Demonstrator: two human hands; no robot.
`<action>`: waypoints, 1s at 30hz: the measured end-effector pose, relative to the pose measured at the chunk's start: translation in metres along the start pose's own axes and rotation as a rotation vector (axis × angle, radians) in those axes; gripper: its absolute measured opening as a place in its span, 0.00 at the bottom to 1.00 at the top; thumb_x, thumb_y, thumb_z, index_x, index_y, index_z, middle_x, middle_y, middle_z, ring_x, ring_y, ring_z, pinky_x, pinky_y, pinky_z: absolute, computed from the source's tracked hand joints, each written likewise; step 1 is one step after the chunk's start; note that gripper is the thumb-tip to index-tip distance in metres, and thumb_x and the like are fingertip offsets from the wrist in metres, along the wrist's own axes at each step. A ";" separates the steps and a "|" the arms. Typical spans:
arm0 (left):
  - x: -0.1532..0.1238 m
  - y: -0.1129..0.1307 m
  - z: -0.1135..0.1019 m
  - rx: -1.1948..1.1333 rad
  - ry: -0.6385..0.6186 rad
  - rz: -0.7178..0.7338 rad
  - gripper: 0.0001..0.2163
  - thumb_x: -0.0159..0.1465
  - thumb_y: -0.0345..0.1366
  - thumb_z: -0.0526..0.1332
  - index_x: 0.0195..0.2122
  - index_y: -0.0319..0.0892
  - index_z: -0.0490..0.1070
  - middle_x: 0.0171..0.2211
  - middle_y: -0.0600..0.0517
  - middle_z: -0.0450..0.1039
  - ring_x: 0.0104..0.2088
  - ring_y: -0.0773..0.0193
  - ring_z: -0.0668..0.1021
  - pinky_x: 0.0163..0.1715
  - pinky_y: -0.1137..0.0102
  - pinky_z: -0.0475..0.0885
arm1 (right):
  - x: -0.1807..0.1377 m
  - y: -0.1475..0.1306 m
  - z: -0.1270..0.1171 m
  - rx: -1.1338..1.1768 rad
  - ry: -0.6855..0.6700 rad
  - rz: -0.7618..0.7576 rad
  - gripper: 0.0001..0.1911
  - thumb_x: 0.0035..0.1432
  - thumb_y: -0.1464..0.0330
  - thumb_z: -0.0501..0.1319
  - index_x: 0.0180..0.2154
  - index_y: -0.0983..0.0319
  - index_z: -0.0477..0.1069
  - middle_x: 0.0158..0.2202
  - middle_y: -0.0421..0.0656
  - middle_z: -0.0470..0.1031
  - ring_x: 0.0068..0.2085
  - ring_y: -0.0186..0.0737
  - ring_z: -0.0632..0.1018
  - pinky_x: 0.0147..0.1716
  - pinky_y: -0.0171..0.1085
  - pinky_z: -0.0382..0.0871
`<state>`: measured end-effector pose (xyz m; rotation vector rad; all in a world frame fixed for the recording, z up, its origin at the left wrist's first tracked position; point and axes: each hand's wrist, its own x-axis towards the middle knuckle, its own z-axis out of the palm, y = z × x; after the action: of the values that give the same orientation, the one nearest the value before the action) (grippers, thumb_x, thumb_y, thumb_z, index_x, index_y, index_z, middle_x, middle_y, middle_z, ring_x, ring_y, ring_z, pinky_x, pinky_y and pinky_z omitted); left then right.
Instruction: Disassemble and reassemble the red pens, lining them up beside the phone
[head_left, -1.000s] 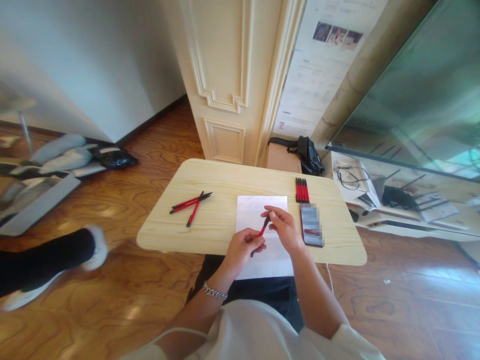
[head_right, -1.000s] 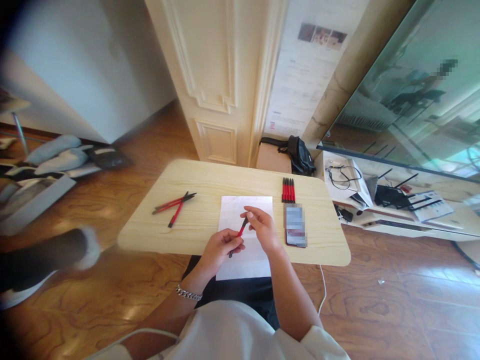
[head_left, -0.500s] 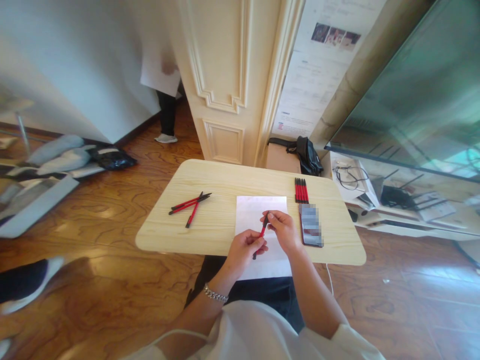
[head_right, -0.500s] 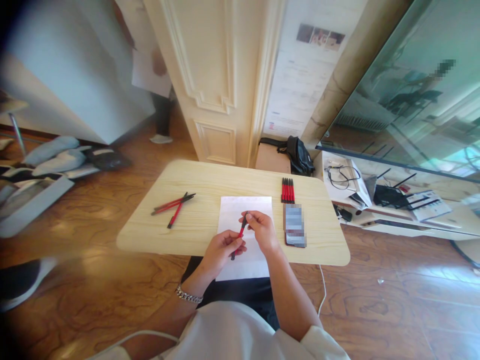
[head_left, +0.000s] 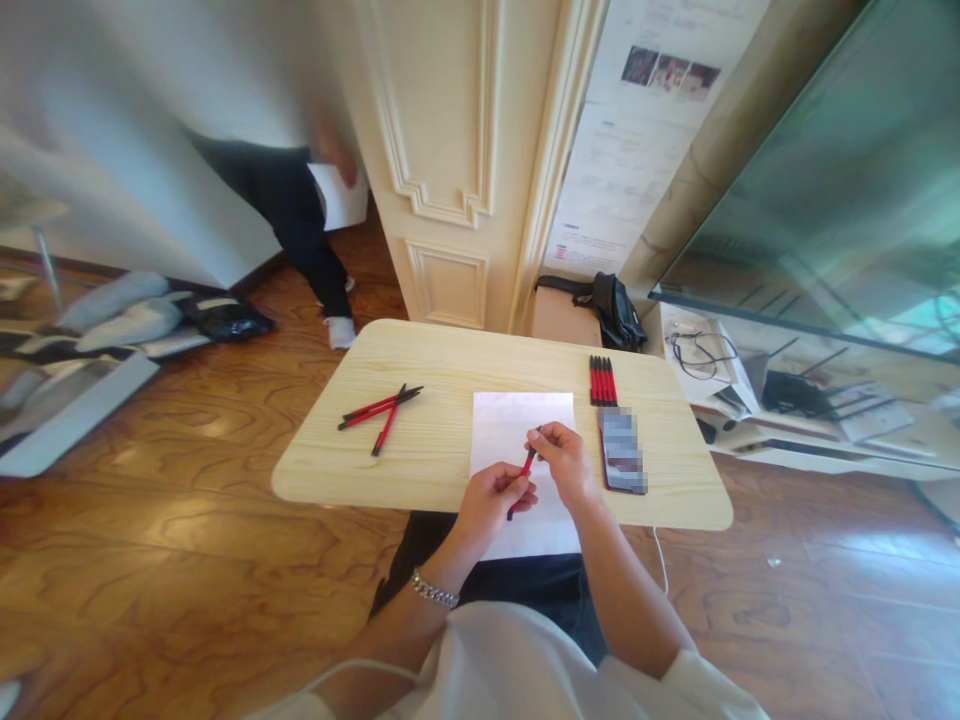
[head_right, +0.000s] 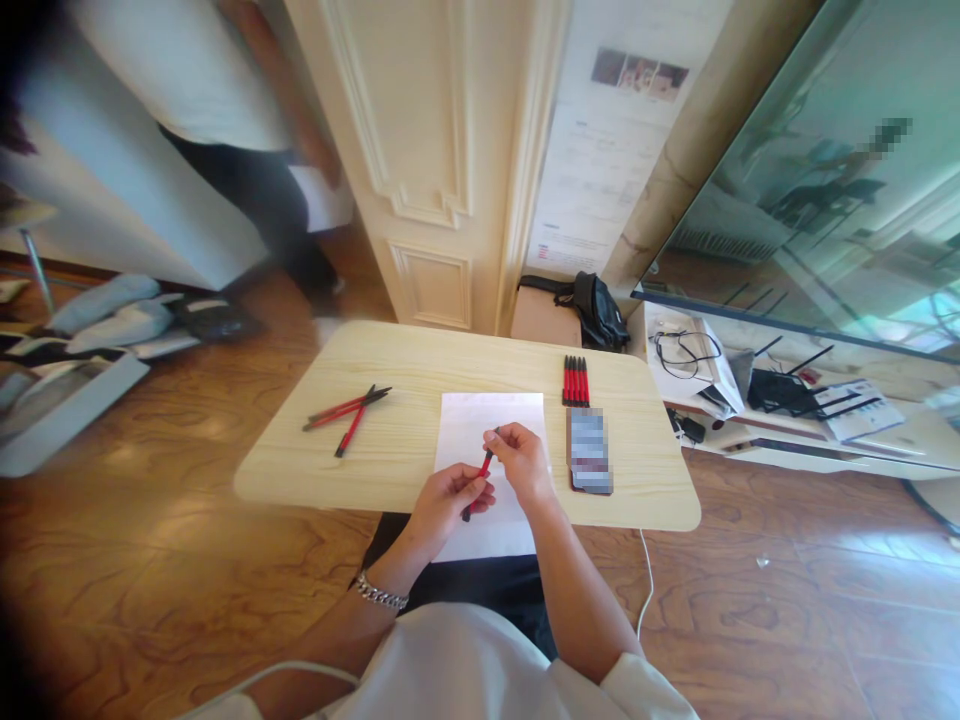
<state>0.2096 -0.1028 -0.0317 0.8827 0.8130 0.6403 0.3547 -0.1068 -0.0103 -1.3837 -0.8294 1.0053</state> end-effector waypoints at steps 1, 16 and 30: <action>0.000 0.001 0.001 -0.008 -0.003 -0.005 0.16 0.53 0.44 0.66 0.35 0.37 0.71 0.29 0.46 0.77 0.28 0.61 0.79 0.31 0.68 0.73 | 0.000 0.000 0.000 0.010 0.000 0.009 0.13 0.50 0.58 0.64 0.29 0.62 0.72 0.26 0.42 0.75 0.27 0.34 0.71 0.28 0.34 0.62; 0.000 -0.006 -0.001 0.003 0.038 0.023 0.16 0.52 0.44 0.67 0.35 0.37 0.73 0.29 0.45 0.78 0.28 0.60 0.79 0.30 0.67 0.74 | -0.003 0.000 0.004 0.037 0.047 0.024 0.14 0.49 0.56 0.64 0.29 0.61 0.72 0.26 0.41 0.74 0.26 0.33 0.70 0.26 0.34 0.61; 0.003 -0.012 -0.002 0.138 0.140 0.099 0.12 0.51 0.42 0.67 0.32 0.38 0.75 0.25 0.49 0.77 0.26 0.61 0.79 0.29 0.68 0.73 | -0.002 0.010 0.008 -0.057 0.105 0.021 0.15 0.51 0.56 0.61 0.30 0.62 0.75 0.27 0.44 0.78 0.27 0.38 0.74 0.24 0.35 0.59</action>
<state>0.2116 -0.1059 -0.0436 1.0165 0.9525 0.7459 0.3456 -0.1064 -0.0197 -1.4836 -0.7719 0.9226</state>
